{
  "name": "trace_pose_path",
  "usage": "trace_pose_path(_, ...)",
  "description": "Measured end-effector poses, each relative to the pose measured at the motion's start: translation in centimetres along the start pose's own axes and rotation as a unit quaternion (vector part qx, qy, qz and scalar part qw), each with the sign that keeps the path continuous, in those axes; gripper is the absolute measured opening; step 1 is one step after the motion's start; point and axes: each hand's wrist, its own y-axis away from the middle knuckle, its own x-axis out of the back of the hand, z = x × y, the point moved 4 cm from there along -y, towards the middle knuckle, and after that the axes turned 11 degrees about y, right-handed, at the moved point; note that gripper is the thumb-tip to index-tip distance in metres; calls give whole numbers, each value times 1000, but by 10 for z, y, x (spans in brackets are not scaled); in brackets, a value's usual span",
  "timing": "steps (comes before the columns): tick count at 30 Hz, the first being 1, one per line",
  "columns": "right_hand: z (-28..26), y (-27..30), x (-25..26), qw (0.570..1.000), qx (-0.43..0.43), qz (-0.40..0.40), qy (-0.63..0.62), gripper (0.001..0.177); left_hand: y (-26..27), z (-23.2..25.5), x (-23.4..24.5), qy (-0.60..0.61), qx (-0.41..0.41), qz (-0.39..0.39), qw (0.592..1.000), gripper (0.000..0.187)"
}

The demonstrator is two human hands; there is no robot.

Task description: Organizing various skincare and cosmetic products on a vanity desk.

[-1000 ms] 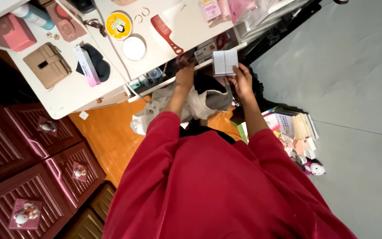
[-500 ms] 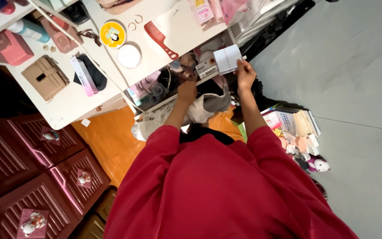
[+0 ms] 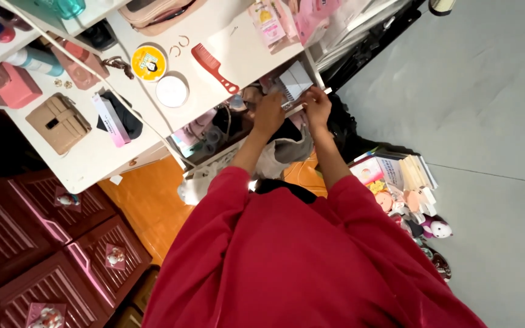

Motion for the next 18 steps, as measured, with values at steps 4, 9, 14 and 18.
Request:
trace_pose_path(4, 37, 12, 13, 986, -107, 31, -125, 29, -14, -22, -44, -7, 50, -106, 993, 31)
trace_pose_path(9, 44, 33, 9, 956, -217, -65, -186, 25, -19, -5, -40, 25, -12, -20, 999, 66)
trace_pose_path(14, 40, 39, -9, 907, -305, -195, -215, 25, 26, -19, -39, 219, 137, -34, 965, 44)
trace_pose_path(18, 57, 28, -22, 893, -333, -207, -223, 23, 83, -59, -22, 411, 265, 26, 872, 41)
